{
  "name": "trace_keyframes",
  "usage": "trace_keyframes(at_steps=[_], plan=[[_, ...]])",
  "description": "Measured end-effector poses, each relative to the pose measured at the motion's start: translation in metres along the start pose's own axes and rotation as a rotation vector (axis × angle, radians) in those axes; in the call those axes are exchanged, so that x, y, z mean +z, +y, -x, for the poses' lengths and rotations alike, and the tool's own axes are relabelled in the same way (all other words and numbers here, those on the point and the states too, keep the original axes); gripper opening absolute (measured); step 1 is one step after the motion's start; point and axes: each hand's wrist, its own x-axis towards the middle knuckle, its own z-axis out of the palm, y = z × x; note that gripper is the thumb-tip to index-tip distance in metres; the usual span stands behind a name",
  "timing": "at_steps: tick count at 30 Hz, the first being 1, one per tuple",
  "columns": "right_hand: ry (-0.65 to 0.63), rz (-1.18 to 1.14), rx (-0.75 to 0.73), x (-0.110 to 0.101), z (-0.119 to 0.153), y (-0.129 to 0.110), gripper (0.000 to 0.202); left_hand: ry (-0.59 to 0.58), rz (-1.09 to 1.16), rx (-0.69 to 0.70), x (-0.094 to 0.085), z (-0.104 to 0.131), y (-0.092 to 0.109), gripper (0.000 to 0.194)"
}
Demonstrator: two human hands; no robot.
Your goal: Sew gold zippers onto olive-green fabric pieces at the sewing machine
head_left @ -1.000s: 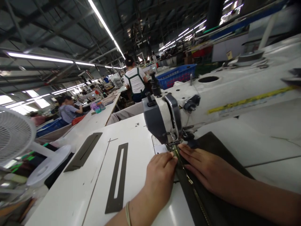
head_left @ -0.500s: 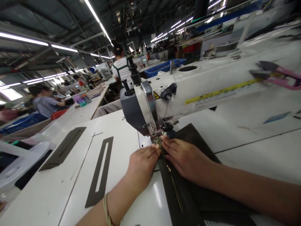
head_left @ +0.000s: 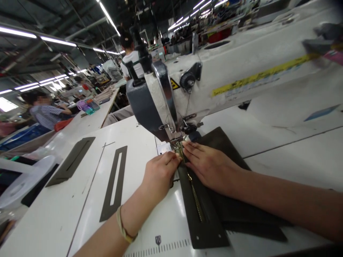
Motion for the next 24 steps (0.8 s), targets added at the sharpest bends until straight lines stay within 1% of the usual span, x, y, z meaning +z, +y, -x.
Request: trace_keyframes(at_steps=[4,8,10,12,14,17,20,22,24], plan=[[0.035,-0.056,-0.039,0.001,0.000,0.006,0.036,0.001,-0.034,-0.035,0.002,-0.002,0.003,0.027],[0.028,-0.131,-0.048,0.007,0.001,0.016,0.033,-0.031,-0.047,-0.092,0.004,-0.003,0.004,0.023],[0.020,-0.223,-0.029,0.006,0.001,0.018,0.031,-0.059,-0.048,-0.128,0.005,-0.004,0.004,0.020],[-0.002,-0.333,0.005,0.000,0.000,0.016,0.030,-0.090,-0.046,-0.161,0.005,-0.004,0.004,0.017],[-0.057,-0.414,0.058,-0.010,-0.001,0.011,0.030,-0.114,-0.035,-0.186,0.004,-0.003,0.004,0.017],[-0.183,-0.455,0.172,-0.021,-0.004,0.003,0.027,-0.136,0.010,-0.245,0.003,-0.002,0.006,0.021],[-0.321,-0.486,0.233,-0.023,-0.009,-0.001,0.026,-0.144,0.073,-0.302,0.000,0.000,0.009,0.022],[-0.355,-0.476,0.263,-0.021,-0.014,-0.002,0.024,-0.132,0.114,-0.324,-0.001,0.001,0.010,0.021],[-0.332,-0.431,0.306,-0.016,-0.019,-0.005,0.018,-0.107,0.156,-0.336,-0.002,0.002,0.009,0.021]])
